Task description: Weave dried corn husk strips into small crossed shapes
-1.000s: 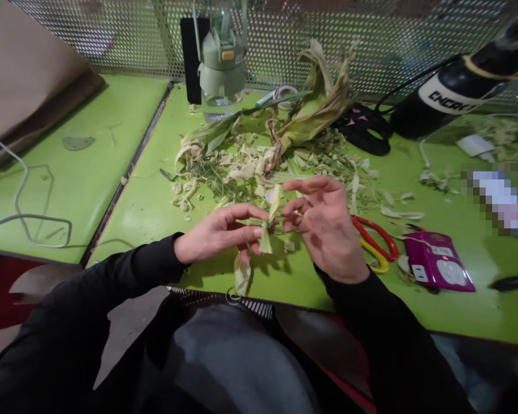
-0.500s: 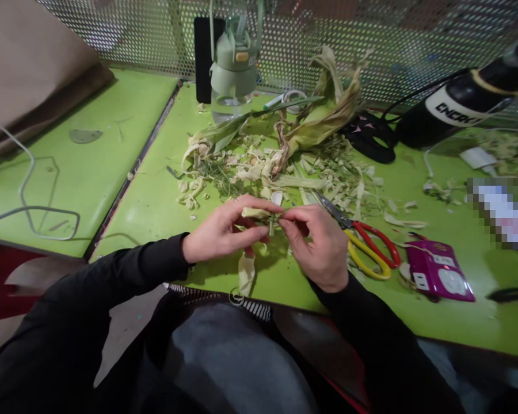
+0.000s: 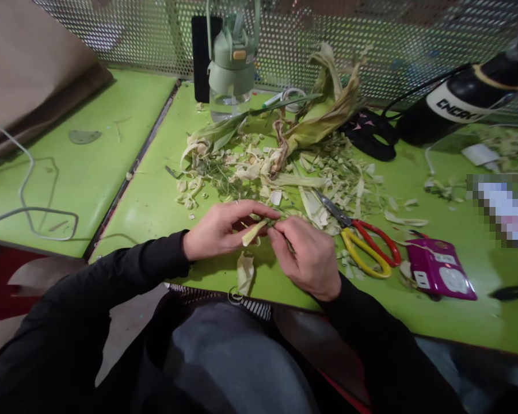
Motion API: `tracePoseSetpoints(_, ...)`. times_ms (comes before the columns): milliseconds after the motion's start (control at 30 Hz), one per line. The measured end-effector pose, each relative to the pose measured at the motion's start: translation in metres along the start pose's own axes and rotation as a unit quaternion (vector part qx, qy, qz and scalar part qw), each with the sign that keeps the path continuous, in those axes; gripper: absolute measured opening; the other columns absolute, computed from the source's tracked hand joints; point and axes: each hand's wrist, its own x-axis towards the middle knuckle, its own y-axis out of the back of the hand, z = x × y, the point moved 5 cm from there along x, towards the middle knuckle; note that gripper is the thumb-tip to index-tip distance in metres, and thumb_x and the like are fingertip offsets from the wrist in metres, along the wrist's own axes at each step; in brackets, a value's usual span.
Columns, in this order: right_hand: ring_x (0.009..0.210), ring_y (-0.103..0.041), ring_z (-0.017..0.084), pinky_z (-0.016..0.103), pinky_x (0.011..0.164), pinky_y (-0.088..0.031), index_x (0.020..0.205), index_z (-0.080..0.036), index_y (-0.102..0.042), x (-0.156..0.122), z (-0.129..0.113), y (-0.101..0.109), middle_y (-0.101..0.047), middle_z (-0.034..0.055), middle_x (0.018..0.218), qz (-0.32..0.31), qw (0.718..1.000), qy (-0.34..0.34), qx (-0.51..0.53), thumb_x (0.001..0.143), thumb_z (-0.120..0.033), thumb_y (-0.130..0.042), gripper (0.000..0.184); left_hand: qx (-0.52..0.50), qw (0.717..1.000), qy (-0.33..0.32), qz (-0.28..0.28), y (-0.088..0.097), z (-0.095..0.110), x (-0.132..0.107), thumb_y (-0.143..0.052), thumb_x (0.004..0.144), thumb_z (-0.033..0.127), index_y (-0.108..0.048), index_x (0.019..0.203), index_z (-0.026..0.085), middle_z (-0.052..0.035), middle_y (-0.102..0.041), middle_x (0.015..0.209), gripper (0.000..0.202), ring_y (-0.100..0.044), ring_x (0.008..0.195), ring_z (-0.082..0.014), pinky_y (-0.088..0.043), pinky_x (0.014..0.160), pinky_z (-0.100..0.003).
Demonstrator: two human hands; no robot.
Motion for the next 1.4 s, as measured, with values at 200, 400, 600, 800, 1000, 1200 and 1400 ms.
tracePoseSetpoints(200,0.058,-0.044,0.013,0.027,0.055,-0.037,0.074,-0.02,-0.051,-0.002,-0.009,0.004,-0.049,-0.0008,0.063,-0.005,1.0,0.021,0.006,0.093,-0.012,-0.052,0.02,0.116,0.99,-0.08,0.02,0.004,0.01,-0.002,-0.065,0.088,0.022,-0.068,0.114,0.016,-0.0069,-0.076,0.104,0.026,-0.071,0.081,-0.0104,-0.058,0.074,-0.019)
tracePoseSetpoints(400,0.054,-0.037,0.013,0.031,0.052,-0.031,0.065,-0.023,-0.045,-0.007,-0.022,0.005,-0.042,-0.0024,0.057,0.022,0.998,0.037,-0.048,0.09,-0.011,-0.051,0.028,0.139,0.987,-0.073,0.042,-0.001,0.012,-0.008,-0.066,0.086,0.021,-0.066,0.105,0.018,-0.0038,-0.075,0.099,0.02,-0.068,0.071,-0.0081,-0.057,0.069,-0.018)
tracePoseSetpoints(600,0.054,-0.035,0.014,0.032,0.051,-0.029,0.063,-0.023,-0.044,-0.011,-0.029,0.004,-0.039,-0.0024,0.056,0.028,0.998,0.038,-0.038,0.088,-0.011,-0.051,0.029,0.117,0.988,-0.091,0.044,-0.004,0.018,-0.012,-0.068,0.086,0.022,-0.065,0.103,0.017,-0.0056,-0.075,0.098,0.018,-0.068,0.072,-0.0088,-0.057,0.07,-0.018)
tracePoseSetpoints(800,0.056,-0.043,0.014,0.03,0.052,-0.034,0.071,-0.021,-0.051,-0.01,-0.021,0.01,-0.05,-0.0008,0.06,0.034,0.998,0.039,-0.02,0.096,-0.02,-0.052,0.025,-0.046,0.999,0.0,0.021,-0.002,0.007,-0.004,-0.066,0.089,0.024,-0.066,0.103,0.017,-0.0058,-0.073,0.1,0.016,-0.071,0.086,-0.0128,-0.06,0.075,-0.022)
tracePoseSetpoints(1000,0.067,-0.055,0.016,0.029,0.058,-0.042,0.098,-0.016,-0.058,-0.003,0.006,0.017,-0.063,0.0065,0.082,0.036,0.997,-0.055,0.029,0.099,-0.038,-0.053,0.022,-0.274,0.954,0.122,-0.003,-0.001,-0.01,0.001,-0.069,0.09,0.033,-0.058,0.106,0.017,0.0,-0.065,0.084,0.026,-0.071,0.075,-0.0122,-0.06,0.059,-0.019)
tracePoseSetpoints(1200,0.06,-0.048,0.012,0.027,0.056,-0.037,0.081,-0.02,-0.055,-0.002,0.005,0.006,-0.056,-0.0003,0.069,-0.009,0.998,-0.047,0.042,0.096,-0.02,-0.055,0.014,-0.199,0.976,0.088,0.004,0.001,-0.007,0.001,-0.078,0.081,0.027,-0.061,0.101,0.015,-0.0025,-0.065,0.095,0.029,-0.066,0.074,-0.007,-0.059,0.073,-0.018)
tracePoseSetpoints(1400,0.059,-0.046,0.012,0.026,0.056,-0.039,0.074,-0.021,-0.055,-0.002,-0.008,0.014,-0.054,-0.0011,0.065,-0.004,0.997,0.018,0.073,0.091,-0.014,-0.058,0.019,-0.123,0.99,0.06,0.024,-0.003,-0.005,-0.003,-0.074,0.082,0.031,-0.065,0.096,0.013,-0.0059,-0.069,0.09,0.024,-0.065,0.072,-0.0095,-0.056,0.065,-0.019)
